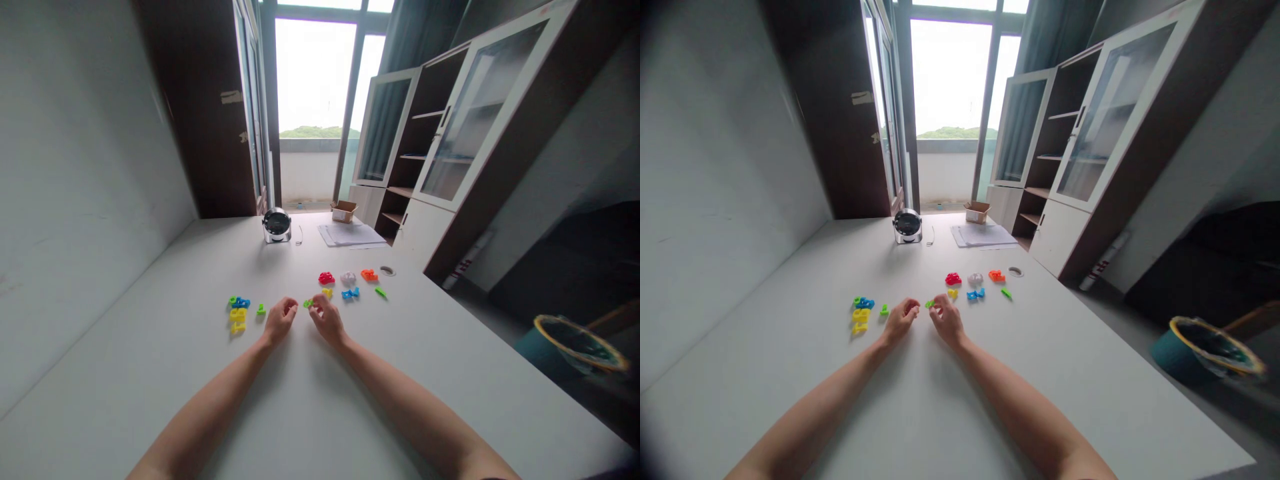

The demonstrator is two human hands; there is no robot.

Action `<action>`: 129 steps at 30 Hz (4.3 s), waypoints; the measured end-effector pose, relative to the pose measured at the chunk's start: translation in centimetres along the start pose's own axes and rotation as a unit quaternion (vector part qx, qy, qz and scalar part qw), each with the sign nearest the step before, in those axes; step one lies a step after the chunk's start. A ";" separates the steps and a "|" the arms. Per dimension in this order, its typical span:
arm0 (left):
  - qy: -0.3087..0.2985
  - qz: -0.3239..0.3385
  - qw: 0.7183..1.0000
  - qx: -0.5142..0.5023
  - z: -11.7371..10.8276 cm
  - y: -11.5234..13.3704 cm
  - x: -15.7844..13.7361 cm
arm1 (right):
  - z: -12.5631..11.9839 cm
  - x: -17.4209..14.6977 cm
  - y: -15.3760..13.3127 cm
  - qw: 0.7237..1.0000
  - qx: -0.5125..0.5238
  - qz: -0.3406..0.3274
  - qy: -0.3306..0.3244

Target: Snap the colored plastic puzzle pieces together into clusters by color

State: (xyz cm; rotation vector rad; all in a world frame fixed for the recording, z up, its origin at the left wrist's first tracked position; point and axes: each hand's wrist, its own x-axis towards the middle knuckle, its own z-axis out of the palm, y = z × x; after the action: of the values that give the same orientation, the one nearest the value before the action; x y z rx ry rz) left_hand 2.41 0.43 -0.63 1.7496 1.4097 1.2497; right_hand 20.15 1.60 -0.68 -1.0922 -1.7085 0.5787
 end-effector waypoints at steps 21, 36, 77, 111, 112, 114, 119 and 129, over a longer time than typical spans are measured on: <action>0.022 0.008 1.000 0.007 -0.4 -0.9 0.4 | -0.2 -0.1 -0.2 0.994 -0.066 -0.065 -0.056; -0.018 0.117 0.991 0.068 -0.6 0.4 -0.3 | -0.2 -0.1 -0.1 0.996 -0.060 -0.028 -0.058; -0.031 0.022 0.994 0.101 -1.0 0.9 -0.1 | 0.0 -0.2 -0.2 0.997 0.024 -0.040 -0.055; -0.117 0.040 0.982 0.143 -0.9 0.6 -0.1 | -19.5 6.3 11.0 0.921 -0.317 0.099 0.204; -0.117 0.043 0.982 0.144 -0.9 0.7 -0.1 | -20.0 5.8 12.3 0.910 -0.336 0.129 0.204; -0.117 0.046 0.981 0.145 -0.9 0.7 -0.2 | -20.5 4.8 14.4 0.892 -0.366 0.191 0.185; -0.128 0.041 0.978 0.160 -0.9 0.9 -0.2 | -20.1 4.0 17.0 0.879 -0.381 0.241 0.157; -0.136 0.054 0.976 0.159 -0.8 1.2 -0.2 | -19.0 4.0 16.6 0.883 -0.403 0.184 0.152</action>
State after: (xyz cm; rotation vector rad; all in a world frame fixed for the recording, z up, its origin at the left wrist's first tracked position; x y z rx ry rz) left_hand 2.21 -0.18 0.70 2.1449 1.4245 0.8249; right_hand 43.65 10.94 -4.15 -2.0074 -1.4743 -0.1345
